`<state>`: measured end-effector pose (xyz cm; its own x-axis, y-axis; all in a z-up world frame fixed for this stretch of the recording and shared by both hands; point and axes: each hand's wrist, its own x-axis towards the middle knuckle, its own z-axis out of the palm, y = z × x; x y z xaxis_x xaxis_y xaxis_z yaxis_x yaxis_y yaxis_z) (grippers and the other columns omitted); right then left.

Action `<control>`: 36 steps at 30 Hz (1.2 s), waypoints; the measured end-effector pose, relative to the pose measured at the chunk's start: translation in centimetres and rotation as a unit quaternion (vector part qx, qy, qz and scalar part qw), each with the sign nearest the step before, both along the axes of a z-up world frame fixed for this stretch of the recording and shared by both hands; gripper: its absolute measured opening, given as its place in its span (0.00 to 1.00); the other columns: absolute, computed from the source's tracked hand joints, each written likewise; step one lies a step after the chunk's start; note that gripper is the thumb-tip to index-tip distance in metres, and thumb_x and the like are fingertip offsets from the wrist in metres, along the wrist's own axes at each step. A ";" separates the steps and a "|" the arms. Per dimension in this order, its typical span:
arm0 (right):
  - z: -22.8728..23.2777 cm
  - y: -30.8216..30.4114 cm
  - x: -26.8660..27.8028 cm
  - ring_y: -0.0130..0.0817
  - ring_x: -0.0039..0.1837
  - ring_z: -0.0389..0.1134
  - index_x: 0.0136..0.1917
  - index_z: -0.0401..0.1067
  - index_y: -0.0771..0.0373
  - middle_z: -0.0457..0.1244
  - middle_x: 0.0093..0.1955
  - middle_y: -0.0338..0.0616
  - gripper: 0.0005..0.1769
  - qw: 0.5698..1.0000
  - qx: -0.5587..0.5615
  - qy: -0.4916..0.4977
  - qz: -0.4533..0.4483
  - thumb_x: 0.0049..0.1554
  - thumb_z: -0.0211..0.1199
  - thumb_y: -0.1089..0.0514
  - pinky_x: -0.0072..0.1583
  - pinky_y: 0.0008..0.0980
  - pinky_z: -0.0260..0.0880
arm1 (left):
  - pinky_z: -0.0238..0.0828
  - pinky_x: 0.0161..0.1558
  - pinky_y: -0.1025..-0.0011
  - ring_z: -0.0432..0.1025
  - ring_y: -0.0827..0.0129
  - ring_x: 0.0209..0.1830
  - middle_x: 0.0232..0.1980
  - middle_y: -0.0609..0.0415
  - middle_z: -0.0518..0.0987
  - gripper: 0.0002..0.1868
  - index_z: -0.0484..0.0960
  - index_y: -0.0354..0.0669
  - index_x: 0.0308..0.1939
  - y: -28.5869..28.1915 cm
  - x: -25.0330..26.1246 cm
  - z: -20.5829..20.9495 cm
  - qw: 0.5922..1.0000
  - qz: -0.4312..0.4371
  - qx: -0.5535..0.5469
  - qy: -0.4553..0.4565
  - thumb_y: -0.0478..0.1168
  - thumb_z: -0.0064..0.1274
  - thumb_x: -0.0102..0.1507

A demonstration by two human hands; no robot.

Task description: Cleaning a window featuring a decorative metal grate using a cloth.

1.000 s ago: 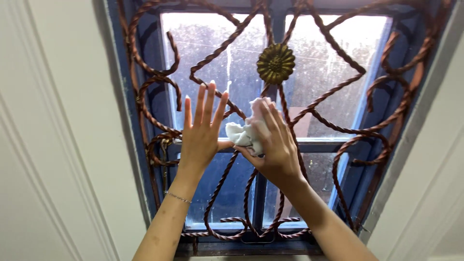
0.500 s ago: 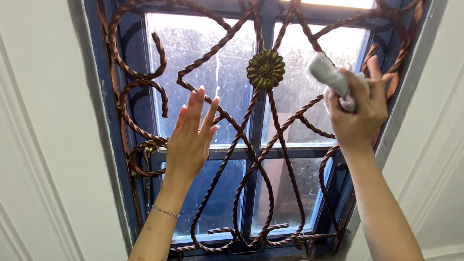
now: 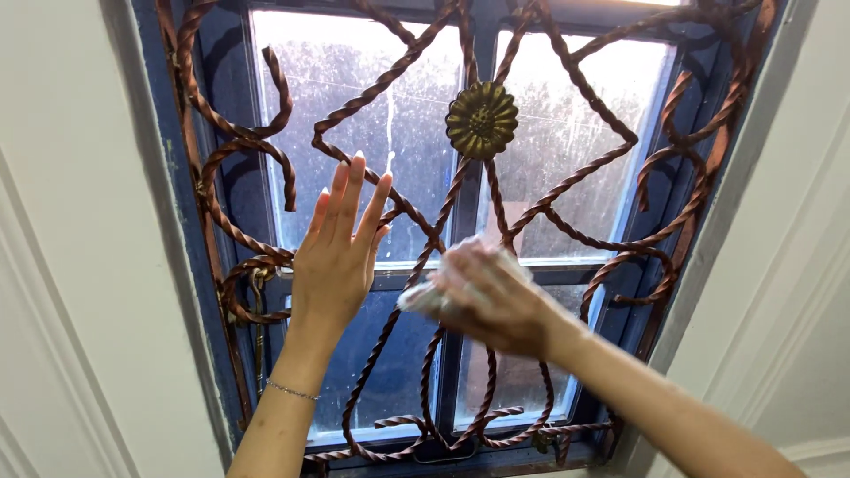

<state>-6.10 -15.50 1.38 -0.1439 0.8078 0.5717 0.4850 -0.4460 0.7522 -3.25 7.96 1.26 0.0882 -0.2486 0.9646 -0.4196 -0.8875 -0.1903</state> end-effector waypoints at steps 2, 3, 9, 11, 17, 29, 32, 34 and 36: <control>3.4 -1.6 -0.5 0.39 0.51 0.64 0.58 0.65 0.50 0.63 0.46 0.43 0.15 0.998 0.024 0.051 0.037 0.61 0.58 0.66 0.54 0.41 0.73 | 0.56 0.78 0.59 0.46 0.64 0.83 0.84 0.57 0.46 0.35 0.51 0.63 0.81 0.0 0.1 0.0 1.000 -0.002 0.000 0.000 0.46 0.47 0.72; 5.1 -2.3 -0.8 0.35 0.46 0.61 0.53 0.61 0.57 0.60 0.41 0.42 0.12 0.991 0.048 0.103 0.075 0.62 0.54 0.72 0.53 0.36 0.72 | 0.56 0.78 0.59 0.46 0.65 0.83 0.84 0.57 0.46 0.35 0.51 0.63 0.81 0.1 0.1 0.0 1.000 -0.001 0.000 0.001 0.46 0.47 0.72; 7.9 -11.9 1.1 0.51 0.63 0.63 0.66 0.71 0.59 0.59 0.64 0.50 0.23 0.945 0.319 -0.060 -0.044 0.62 0.60 0.77 0.63 0.38 0.70 | 0.56 0.79 0.59 0.47 0.65 0.84 0.84 0.59 0.47 0.34 0.51 0.65 0.81 0.0 0.2 -0.2 1.000 -0.007 -0.010 0.000 0.46 0.46 0.73; 6.3 -11.2 1.5 0.50 0.66 0.63 0.69 0.67 0.58 0.58 0.69 0.50 0.24 0.928 0.369 -0.010 -0.041 0.63 0.58 0.75 0.63 0.36 0.71 | 0.56 0.79 0.59 0.47 0.66 0.84 0.84 0.60 0.46 0.34 0.51 0.66 0.81 -0.1 0.3 -0.3 1.000 -0.001 -0.011 -0.002 0.46 0.46 0.73; -1.3 -5.9 2.5 0.51 0.79 0.56 0.73 0.65 0.42 0.58 0.74 0.47 0.33 0.978 0.172 -0.077 -0.087 0.61 0.66 0.70 0.77 0.46 0.63 | 0.54 0.80 0.57 0.45 0.66 0.84 0.84 0.63 0.46 0.34 0.50 0.68 0.81 0.0 0.5 -0.6 1.000 0.004 -0.019 0.010 0.48 0.46 0.73; 0.7 -7.6 1.9 0.45 0.66 0.63 0.74 0.65 0.38 0.61 0.68 0.49 0.35 0.961 0.000 -0.239 -0.141 0.60 0.68 0.66 0.67 0.45 0.71 | 0.18 0.78 0.39 0.37 0.57 0.85 0.84 0.64 0.47 0.38 0.51 0.69 0.81 -0.2 1.1 -1.4 0.992 0.098 -0.083 -0.004 0.61 0.49 0.71; 2.5 -10.5 2.2 0.46 0.63 0.65 0.73 0.70 0.39 0.61 0.68 0.51 0.31 0.954 0.117 -0.211 -0.177 0.63 0.65 0.68 0.62 0.40 0.76 | 0.21 0.78 0.39 0.35 0.54 0.85 0.85 0.59 0.46 0.40 0.51 0.69 0.81 -0.2 1.1 -1.5 0.992 0.065 -0.109 0.007 0.61 0.51 0.69; 3.0 -11.6 2.6 0.46 0.64 0.67 0.72 0.72 0.39 0.61 0.68 0.48 0.28 0.968 0.191 -0.106 -0.124 0.64 0.63 0.67 0.60 0.39 0.78 | 0.23 0.80 0.40 0.35 0.53 0.85 0.85 0.55 0.46 0.41 0.50 0.68 0.81 -0.2 1.1 -1.5 0.992 0.046 -0.121 0.006 0.61 0.52 0.69; 2.8 -12.5 3.7 0.47 0.78 0.62 0.76 0.69 0.40 0.57 0.79 0.38 0.28 0.903 0.311 -0.192 -0.227 0.71 0.59 0.69 0.72 0.37 0.73 | 0.26 0.81 0.42 0.34 0.52 0.85 0.85 0.49 0.45 0.41 0.50 0.66 0.82 -0.3 1.0 -1.5 0.992 0.031 -0.125 0.014 0.60 0.53 0.69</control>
